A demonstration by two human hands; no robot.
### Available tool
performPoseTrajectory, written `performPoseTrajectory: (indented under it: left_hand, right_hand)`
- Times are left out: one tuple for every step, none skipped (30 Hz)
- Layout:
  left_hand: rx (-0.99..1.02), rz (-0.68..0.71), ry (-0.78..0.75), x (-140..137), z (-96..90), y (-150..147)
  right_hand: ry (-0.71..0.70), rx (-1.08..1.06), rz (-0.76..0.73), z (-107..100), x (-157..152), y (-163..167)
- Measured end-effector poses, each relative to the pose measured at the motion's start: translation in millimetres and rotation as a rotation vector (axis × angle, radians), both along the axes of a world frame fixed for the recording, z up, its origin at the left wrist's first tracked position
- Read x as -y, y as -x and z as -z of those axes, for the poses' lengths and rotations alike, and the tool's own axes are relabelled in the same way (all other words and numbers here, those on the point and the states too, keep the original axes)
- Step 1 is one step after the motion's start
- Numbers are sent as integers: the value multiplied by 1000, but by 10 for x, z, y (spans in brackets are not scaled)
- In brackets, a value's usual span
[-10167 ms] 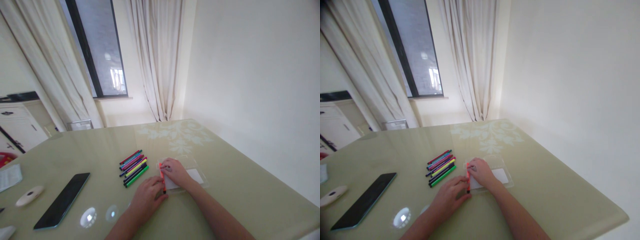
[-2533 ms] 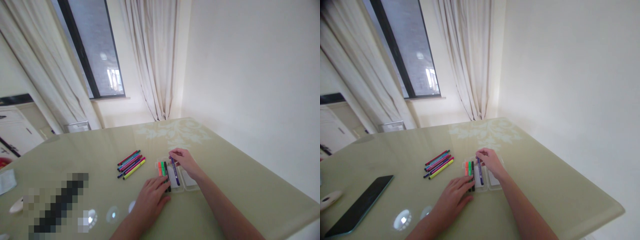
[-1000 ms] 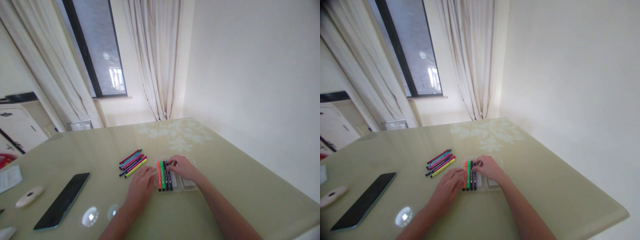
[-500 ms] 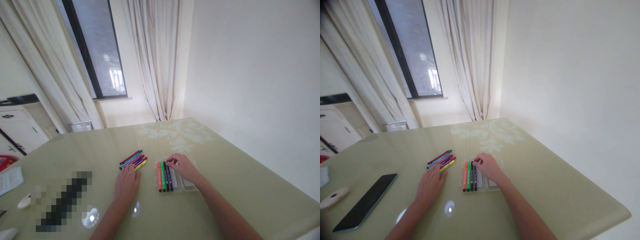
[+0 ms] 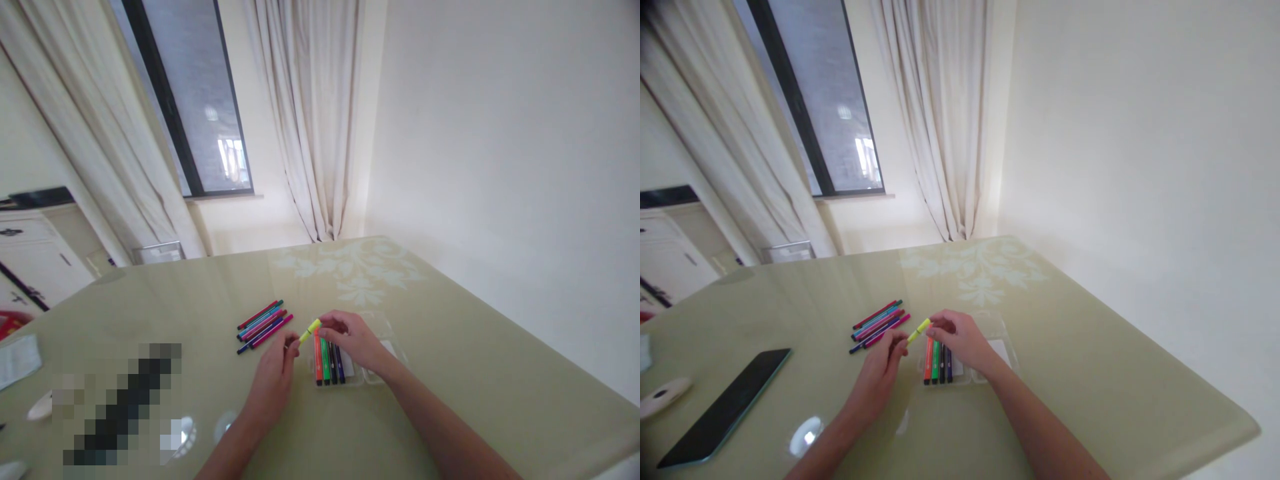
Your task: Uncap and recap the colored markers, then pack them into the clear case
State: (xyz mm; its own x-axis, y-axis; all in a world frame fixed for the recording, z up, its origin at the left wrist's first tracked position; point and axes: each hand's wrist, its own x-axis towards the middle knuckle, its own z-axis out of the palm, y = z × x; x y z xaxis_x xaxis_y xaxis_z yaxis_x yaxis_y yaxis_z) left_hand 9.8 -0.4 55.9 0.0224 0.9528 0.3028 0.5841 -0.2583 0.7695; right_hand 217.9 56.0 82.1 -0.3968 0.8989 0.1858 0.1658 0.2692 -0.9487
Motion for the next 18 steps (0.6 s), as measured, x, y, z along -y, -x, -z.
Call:
performPoseTrajectory:
  left_hand:
    - [28, 35, -1, 33, -25, -42]
    - [50, 68, 0, 65, -50, -79]
    - [66, 94, 6, 93, -73, -108]
    - [77, 113, 15, 115, -94, -128]
    - [85, 126, 23, 131, -110, -140]
    - [88, 138, 30, 142, -121, -145]
    - [87, 149, 36, 149, -125, -146]
    - [79, 160, 37, 154, -122, -144]
    - [59, 172, 28, 160, -112, -141]
    - [23, 186, 3, 167, -96, -141]
    - [-31, 203, -34, 176, -76, -143]
    - [-104, 226, -82, 187, -52, -149]
    - [-189, 259, -130, 199, -27, -160]
    - [-277, 299, -173, 211, -2, -174]
    - [-360, 341, -203, 222, 21, -192]
    - [-432, 378, -219, 231, 43, -212]
    - [-491, 409, -227, 237, 61, -233]
    - [-537, 429, -226, 239, 75, -254]
  right_hand:
    - [42, -77, -28, -9, 4, 10]
    - [74, -141, -41, -21, 6, 14]
    - [95, -189, -34, -38, 4, 12]
    - [105, -221, -9, -58, 1, 6]
    - [106, -240, 26, -80, -1, -3]
    - [102, -248, 64, -102, -3, -12]
    - [99, -247, 93, -122, -2, -19]
    - [98, -240, 112, -139, 0, -23]
    - [99, -234, 122, -150, 2, -24]
    - [99, -235, 129, -155, 2, -23]
    - [97, -242, 140, -154, -3, -24]
    - [91, -252, 157, -146, -15, -29]
    - [81, -260, 183, -132, -35, -41]
    - [69, -264, 214, -114, -65, -63]
    - [60, -261, 249, -91, -102, -96]
    - [52, -249, 285, -66, -145, -138]
    - [47, -226, 317, -40, -190, -186]
    - [43, -191, 341, -11, -234, -236]
